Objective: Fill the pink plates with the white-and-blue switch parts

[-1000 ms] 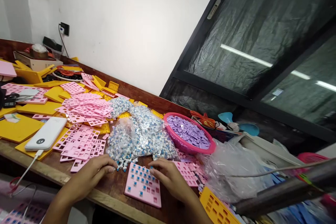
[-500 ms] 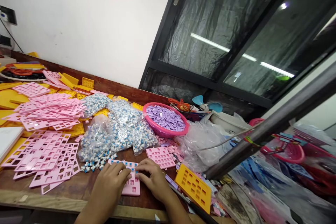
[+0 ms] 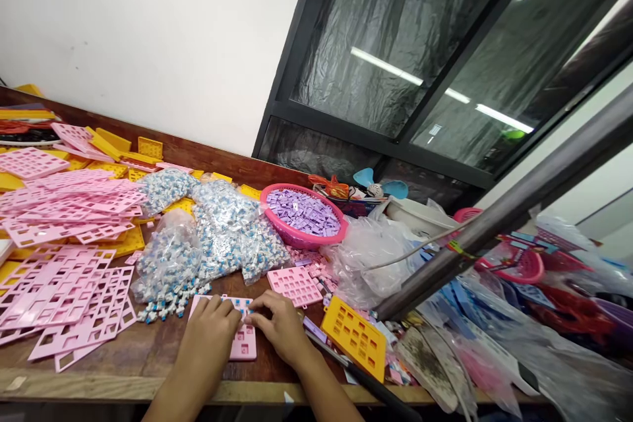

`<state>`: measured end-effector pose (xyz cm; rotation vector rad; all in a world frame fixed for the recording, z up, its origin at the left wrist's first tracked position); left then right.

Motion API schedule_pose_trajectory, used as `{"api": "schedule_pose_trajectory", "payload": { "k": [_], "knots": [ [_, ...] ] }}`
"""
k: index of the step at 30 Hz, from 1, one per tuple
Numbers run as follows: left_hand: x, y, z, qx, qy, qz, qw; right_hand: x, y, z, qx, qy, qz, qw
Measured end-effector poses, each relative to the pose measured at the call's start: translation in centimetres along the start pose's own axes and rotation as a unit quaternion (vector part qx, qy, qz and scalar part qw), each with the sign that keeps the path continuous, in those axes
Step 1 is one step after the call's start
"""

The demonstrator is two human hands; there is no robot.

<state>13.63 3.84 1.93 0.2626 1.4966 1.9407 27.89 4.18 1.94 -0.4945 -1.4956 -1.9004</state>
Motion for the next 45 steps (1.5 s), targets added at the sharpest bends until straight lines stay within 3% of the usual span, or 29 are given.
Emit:
{"api": "schedule_pose_trajectory", "payload": {
  "k": [3,12,17,20,23,26,29,33,36,39,42,45],
  "knots": [
    [-0.3,-0.1,0.3,0.01,-0.001,-0.008,1.0,-0.1,-0.2,0.2,-0.007,0.001,-0.013,1.0],
    [0.6,0.3,-0.5,-0.052,0.067,-0.011,0.996,0.7,0.2,0.0,0.025,0.011,0.003,1.0],
    [-1.3,0.0,-1.6,-0.092,0.016,0.052,0.994,0.8,0.1,0.1,0.024,0.025,0.003,0.999],
    [-2.7,-0.3,-2.3,-0.116,-0.01,0.037,0.993,0.9,0.0,0.1,0.03,0.028,-0.003,0.999],
    [-2.6,0.4,-2.3,-0.106,-0.005,0.012,0.994,1.1,0.0,0.3,0.042,0.029,-0.024,0.998],
    [0.5,2.6,-2.2,-0.092,0.027,-0.042,0.995,1.3,-0.1,0.6,0.064,0.033,-0.049,0.996],
    [6.3,5.2,-3.0,-0.101,0.103,-0.066,0.987,1.3,-0.2,1.0,0.085,0.031,-0.066,0.994],
    [12.6,5.7,-4.3,-0.086,0.155,-0.063,0.982,1.8,0.1,1.6,0.109,0.025,-0.098,0.989],
    [14.1,4.5,-4.4,-0.068,0.163,-0.1,0.979,4.1,0.1,2.5,0.118,0.048,-0.128,0.984],
    [14.3,4.0,-4.3,-0.065,0.173,-0.125,0.975,7.9,-1.0,4.0,0.11,0.089,-0.106,0.984],
    [14.3,4.4,-4.5,-0.075,0.179,-0.151,0.969,11.4,-4.0,5.6,0.135,0.143,-0.109,0.974],
    [15.1,5.2,-5.2,-0.087,0.193,-0.198,0.957,12.8,-7.2,7.4,0.153,0.169,-0.179,0.957]
  ]
}}
Point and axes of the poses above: each hand's wrist, its own z-axis towards the middle knuckle, its own y-axis out of the back of the hand, x = y × z, the point moved 8 cm from there along z, towards the middle knuckle, and after that the axes turned 1 degree about -x, right-handed, at the moved point
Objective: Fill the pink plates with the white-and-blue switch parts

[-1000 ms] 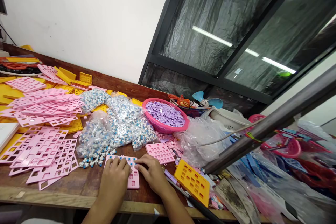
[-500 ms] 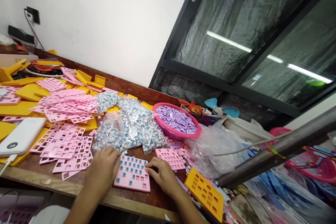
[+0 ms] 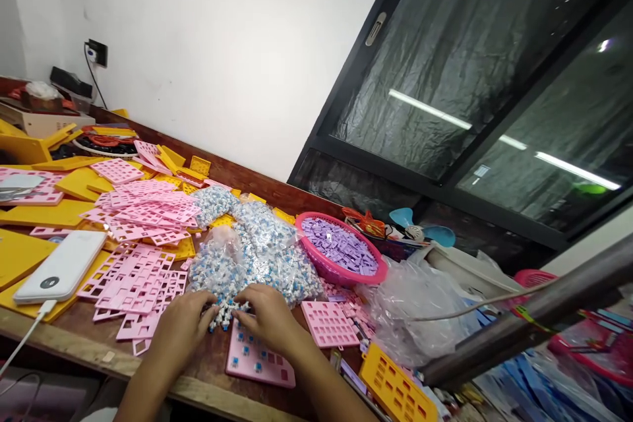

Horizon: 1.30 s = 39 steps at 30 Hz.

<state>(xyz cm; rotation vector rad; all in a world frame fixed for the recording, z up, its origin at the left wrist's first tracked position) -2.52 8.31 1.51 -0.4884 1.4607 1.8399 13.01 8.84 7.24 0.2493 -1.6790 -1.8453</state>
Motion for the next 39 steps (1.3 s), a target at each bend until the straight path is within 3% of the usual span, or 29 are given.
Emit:
{"api": "schedule_pose_trajectory", "payload": {
  "k": [4,9,14,23,33,39],
  "knots": [
    [1.1,1.6,-0.4,-0.01,0.011,-0.088,0.996,0.2,-2.1,2.5,0.037,0.012,-0.084,0.996],
    [1.5,3.2,-0.5,-0.049,-0.023,-0.186,0.981,0.3,-2.8,3.2,0.066,0.054,-0.108,0.99],
    [2.1,3.3,-0.4,-0.073,-0.012,-0.232,0.97,0.5,-2.7,3.3,0.077,0.087,-0.093,0.989],
    [3.3,3.0,-0.7,-0.099,0.049,-0.309,0.945,0.6,-3.1,3.6,0.063,0.065,-0.117,0.989],
    [3.7,2.5,-0.3,-0.097,0.03,-0.249,0.963,-0.8,-4.2,4.3,0.077,0.086,-0.091,0.989],
    [1.7,2.9,-0.6,-0.099,-0.013,-0.208,0.973,-1.1,-3.0,3.2,0.043,0.101,-0.07,0.991]
  ]
}}
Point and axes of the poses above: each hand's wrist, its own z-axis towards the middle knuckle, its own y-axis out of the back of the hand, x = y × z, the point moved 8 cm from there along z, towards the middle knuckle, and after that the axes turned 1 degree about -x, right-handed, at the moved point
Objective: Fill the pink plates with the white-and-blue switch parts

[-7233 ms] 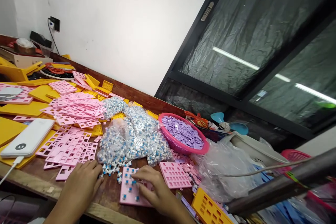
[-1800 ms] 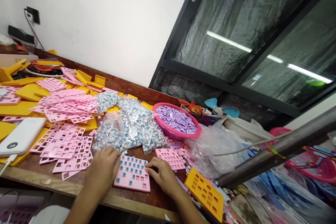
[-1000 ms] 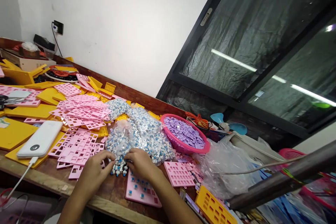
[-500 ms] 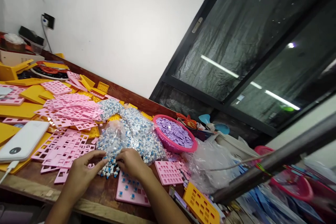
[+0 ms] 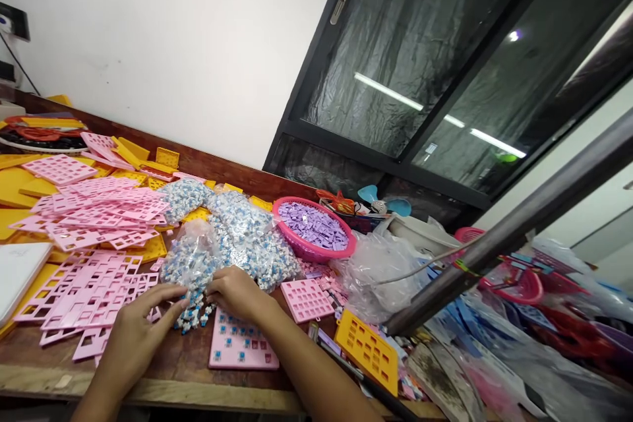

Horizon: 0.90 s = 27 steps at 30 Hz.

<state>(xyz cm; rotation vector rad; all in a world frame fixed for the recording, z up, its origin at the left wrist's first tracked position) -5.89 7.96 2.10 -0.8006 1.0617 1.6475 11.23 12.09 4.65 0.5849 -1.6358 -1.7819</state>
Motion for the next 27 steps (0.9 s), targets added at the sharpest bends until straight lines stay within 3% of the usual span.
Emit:
{"api": "schedule_pose_trajectory", "payload": {
  "k": [2,6,9,12,15,22,27],
  "knots": [
    [-1.5,-1.8,-0.5,0.053,-0.032,0.005,0.998,-0.6,1.6,-1.8,-0.044,-0.008,0.031,0.999],
    [-4.7,-8.3,-2.6,0.192,-0.074,0.011,0.979,-2.4,5.0,-8.6,-0.14,-0.065,0.126,0.98],
    [-6.2,-12.6,-4.1,0.225,-0.099,0.067,0.967,-3.7,5.0,-14.5,-0.144,-0.158,0.178,0.961],
    [-6.4,-15.2,-5.0,0.23,-0.103,0.143,0.957,-3.6,3.4,-18.2,-0.13,-0.207,0.187,0.952],
    [-6.3,-16.2,-5.4,0.242,-0.114,0.163,0.95,-3.2,2.1,-19.2,-0.135,-0.218,0.178,0.95],
    [-6.3,-16.2,-5.3,0.24,-0.118,0.201,0.942,-2.6,1.5,-18.4,-0.137,-0.221,0.121,0.958],
    [-6.4,-16.3,-5.4,0.217,-0.112,0.194,0.95,-2.6,0.8,-18.9,-0.17,-0.24,0.138,0.946]
  ]
}}
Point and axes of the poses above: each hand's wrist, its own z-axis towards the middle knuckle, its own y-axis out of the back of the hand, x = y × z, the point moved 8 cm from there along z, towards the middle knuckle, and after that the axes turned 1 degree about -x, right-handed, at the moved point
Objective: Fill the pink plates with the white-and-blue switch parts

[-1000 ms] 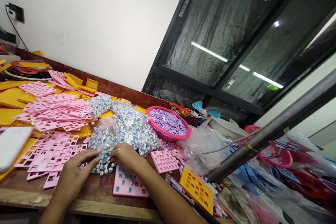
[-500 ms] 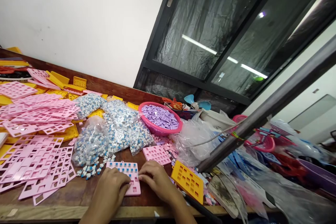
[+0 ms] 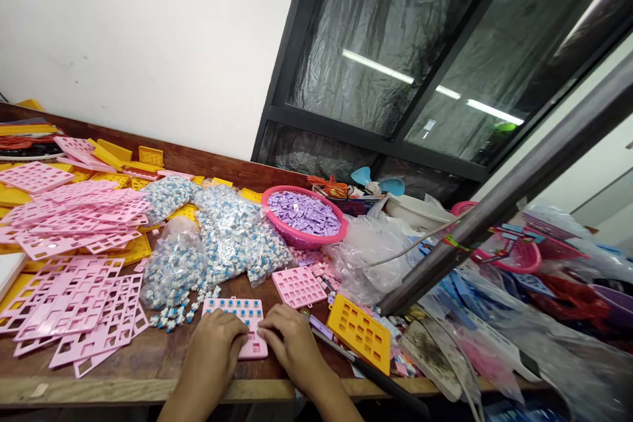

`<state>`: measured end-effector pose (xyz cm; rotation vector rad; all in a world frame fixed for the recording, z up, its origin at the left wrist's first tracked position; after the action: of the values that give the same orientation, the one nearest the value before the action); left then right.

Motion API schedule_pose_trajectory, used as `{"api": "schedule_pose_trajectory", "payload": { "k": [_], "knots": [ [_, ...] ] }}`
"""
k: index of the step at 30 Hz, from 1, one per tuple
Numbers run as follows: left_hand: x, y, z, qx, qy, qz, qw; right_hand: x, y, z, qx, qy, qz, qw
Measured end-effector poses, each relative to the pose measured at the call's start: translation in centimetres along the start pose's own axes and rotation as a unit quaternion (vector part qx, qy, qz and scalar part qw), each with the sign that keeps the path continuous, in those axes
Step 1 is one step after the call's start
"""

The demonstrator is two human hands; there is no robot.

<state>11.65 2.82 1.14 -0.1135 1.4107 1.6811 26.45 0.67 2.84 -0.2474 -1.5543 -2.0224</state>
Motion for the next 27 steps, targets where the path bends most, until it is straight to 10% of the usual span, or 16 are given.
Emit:
{"api": "schedule_pose_trajectory", "payload": {
  "k": [13,22,27],
  "knots": [
    [-2.6,-2.1,-2.4,-0.12,-0.077,0.174,0.974,3.6,1.1,4.2,0.05,0.001,0.035,0.998],
    [5.0,8.7,-2.4,-0.018,0.035,-0.003,0.999,9.9,-5.1,10.7,0.153,0.155,0.017,0.976],
    [8.9,9.8,-2.7,-0.015,0.1,0.062,0.993,10.6,-7.4,10.6,0.147,0.154,-0.035,0.976]
  ]
}}
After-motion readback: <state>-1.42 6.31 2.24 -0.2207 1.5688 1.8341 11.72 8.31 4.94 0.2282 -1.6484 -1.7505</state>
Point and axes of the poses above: each hand's wrist, its own z-axis towards the middle knuckle, its own y-axis out of the back of the hand, x = y × z, the point moved 8 cm from there along z, towards the middle knuckle, and after that the axes turned 1 degree about -x, right-handed, at the moved point
